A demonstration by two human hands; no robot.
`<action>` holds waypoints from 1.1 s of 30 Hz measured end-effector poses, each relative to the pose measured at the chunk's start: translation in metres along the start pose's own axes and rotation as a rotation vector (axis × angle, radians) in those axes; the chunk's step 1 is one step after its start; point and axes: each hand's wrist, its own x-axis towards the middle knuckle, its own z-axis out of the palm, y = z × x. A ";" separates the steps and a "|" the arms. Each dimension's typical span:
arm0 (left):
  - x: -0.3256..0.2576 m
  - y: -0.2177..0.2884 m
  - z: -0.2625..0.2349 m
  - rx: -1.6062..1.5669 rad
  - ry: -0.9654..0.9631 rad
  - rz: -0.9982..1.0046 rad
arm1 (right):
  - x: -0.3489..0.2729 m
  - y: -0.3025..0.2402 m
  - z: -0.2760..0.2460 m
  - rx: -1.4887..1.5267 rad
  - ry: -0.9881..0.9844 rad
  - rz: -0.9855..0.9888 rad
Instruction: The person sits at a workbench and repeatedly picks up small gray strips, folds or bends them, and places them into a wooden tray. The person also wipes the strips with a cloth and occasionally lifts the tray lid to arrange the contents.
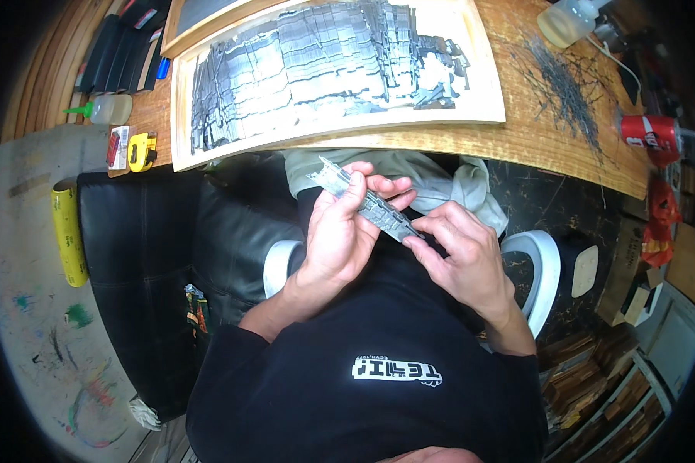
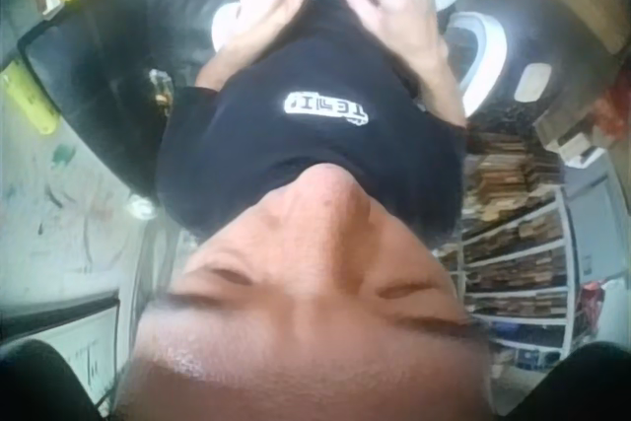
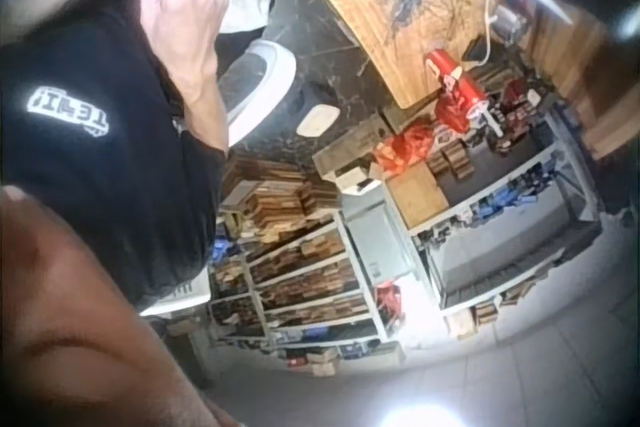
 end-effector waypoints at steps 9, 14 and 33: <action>0.006 0.004 -0.003 0.017 -0.039 -0.009 | 0.006 -0.003 -0.001 0.172 0.064 0.187; 0.006 0.007 -0.001 0.021 -0.003 -0.005 | 0.006 0.004 0.007 0.186 0.140 0.095; 0.008 -0.004 -0.006 0.031 0.057 0.047 | 0.010 0.014 0.020 -0.046 0.142 -0.090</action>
